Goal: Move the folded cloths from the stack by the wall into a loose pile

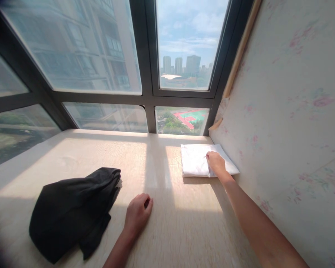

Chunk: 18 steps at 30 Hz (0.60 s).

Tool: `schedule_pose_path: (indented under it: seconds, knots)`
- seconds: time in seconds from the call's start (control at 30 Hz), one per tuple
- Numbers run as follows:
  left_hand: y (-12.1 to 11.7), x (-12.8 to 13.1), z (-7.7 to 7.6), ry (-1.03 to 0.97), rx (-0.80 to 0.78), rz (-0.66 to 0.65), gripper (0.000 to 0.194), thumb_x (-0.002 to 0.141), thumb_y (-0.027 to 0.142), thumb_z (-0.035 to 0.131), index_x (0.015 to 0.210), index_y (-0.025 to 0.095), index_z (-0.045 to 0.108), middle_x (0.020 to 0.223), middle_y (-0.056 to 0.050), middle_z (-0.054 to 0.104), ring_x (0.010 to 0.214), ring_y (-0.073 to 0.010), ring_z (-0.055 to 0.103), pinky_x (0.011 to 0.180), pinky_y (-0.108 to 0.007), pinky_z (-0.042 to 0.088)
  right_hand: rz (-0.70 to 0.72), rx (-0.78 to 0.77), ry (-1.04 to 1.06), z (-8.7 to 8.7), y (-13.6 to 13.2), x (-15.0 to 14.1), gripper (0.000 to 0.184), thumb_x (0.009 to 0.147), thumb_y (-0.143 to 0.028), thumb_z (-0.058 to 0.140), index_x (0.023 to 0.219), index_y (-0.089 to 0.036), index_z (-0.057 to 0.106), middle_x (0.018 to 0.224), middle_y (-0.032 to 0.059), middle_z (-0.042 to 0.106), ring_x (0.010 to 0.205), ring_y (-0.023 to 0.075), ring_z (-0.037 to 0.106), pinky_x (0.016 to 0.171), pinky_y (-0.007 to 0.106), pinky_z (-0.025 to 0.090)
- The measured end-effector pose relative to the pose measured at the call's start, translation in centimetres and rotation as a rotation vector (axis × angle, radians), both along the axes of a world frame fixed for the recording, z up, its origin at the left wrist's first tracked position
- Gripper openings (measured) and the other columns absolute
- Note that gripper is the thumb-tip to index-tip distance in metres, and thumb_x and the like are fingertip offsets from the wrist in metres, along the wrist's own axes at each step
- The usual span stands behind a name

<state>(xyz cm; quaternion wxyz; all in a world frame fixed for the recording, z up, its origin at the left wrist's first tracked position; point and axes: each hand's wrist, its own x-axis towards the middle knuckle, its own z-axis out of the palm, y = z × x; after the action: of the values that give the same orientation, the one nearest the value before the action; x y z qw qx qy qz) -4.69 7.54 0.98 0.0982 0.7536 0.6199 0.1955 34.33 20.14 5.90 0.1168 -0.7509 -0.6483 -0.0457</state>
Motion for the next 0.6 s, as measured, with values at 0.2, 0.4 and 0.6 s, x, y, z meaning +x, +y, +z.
schedule_pose_path:
  seconds: [0.2, 0.4, 0.6]
  knots:
    - [0.1, -0.2, -0.2, -0.045, -0.007, 0.013, 0.026, 0.092, 0.032, 0.042, 0.07, 0.021, 0.051, 0.073, -0.003, 0.058, 0.071, -0.0193, 0.053, 0.067, -0.032, 0.033, -0.056, 0.111, -0.02, 1.4, -1.5, -0.7, 0.027, 0.1, -0.025, 0.04, 0.103, -0.015, 0.064, 0.086, 0.0115, 0.069, 0.072, 0.0215, 0.062, 0.062, 0.029, 0.034]
    - [0.1, -0.5, -0.3, -0.106, 0.001, 0.03, 0.027, 0.092, 0.033, 0.043, 0.068, 0.021, 0.05, 0.072, -0.003, 0.057, 0.069, -0.0183, 0.053, 0.064, -0.03, 0.032, 0.058, 0.571, 0.039, 10.6, -3.5, -1.4, 0.026, 0.098, -0.03, 0.04, 0.104, -0.017, 0.062, 0.09, 0.0102, 0.069, 0.079, 0.023, 0.063, 0.069, 0.031, 0.042]
    - [0.1, -0.6, 0.1, -0.193, -0.013, 0.018, 0.033, 0.093, 0.036, 0.04, 0.068, 0.02, 0.055, 0.073, -0.004, 0.061, 0.07, -0.0189, 0.056, 0.065, -0.03, 0.035, 0.055, 1.399, 0.331, 22.4, -8.3, -3.0, 0.02, 0.097, -0.03, 0.047, 0.102, -0.017, 0.061, 0.094, 0.0105, 0.063, 0.087, 0.021, 0.061, 0.079, 0.034, 0.046]
